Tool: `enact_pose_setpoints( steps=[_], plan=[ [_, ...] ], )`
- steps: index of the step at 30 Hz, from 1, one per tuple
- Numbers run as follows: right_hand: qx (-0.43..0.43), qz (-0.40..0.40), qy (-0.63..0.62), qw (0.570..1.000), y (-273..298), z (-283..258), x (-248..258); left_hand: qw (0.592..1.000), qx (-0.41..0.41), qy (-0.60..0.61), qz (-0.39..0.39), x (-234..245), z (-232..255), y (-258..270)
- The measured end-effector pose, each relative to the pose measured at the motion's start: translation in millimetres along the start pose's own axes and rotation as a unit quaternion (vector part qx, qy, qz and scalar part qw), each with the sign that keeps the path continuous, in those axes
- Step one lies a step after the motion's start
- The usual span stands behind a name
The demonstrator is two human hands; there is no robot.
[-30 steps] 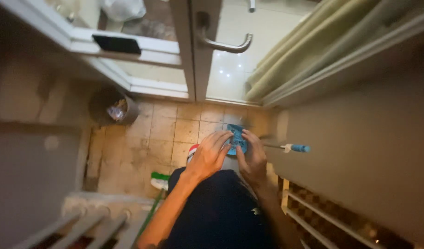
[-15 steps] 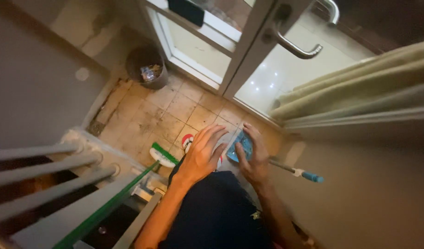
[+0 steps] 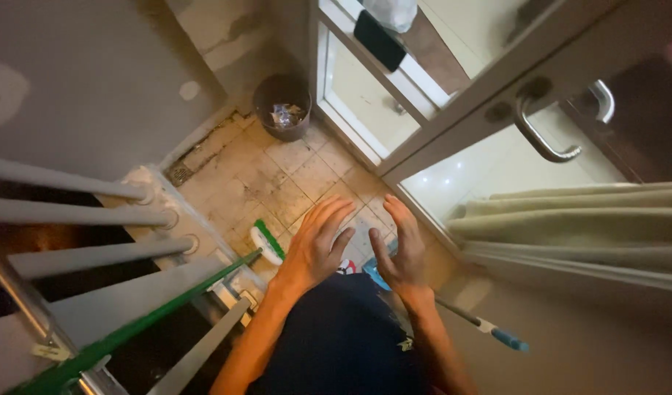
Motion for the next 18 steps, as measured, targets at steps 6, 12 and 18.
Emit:
enact_pose_setpoints(
  steps=[6,12,18],
  plan=[
    [0.016,-0.032,-0.006,0.999,-30.1,-19.3,-27.7,1.000,0.009,0.001,0.014,33.2,-14.2,-3.4],
    [0.055,-0.051,-0.029,0.997,-48.6,-31.0,-67.6,0.999,0.032,-0.005,0.043,67.9,-39.6,-0.1],
    [0.083,-0.072,-0.077,0.991,-69.2,-46.9,-97.7,0.994,0.077,-0.012,0.080,99.0,-51.1,5.4]
  ],
)
Point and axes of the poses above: each hand's wrist, its own y-axis away from the middle knuckle, its own x-axis out of the back of the hand, z = x × y, the point moved 7 cm from there along -y, towards the middle knuckle, and after that the axes turned 8 degrees about x, right-handed, at the moved point
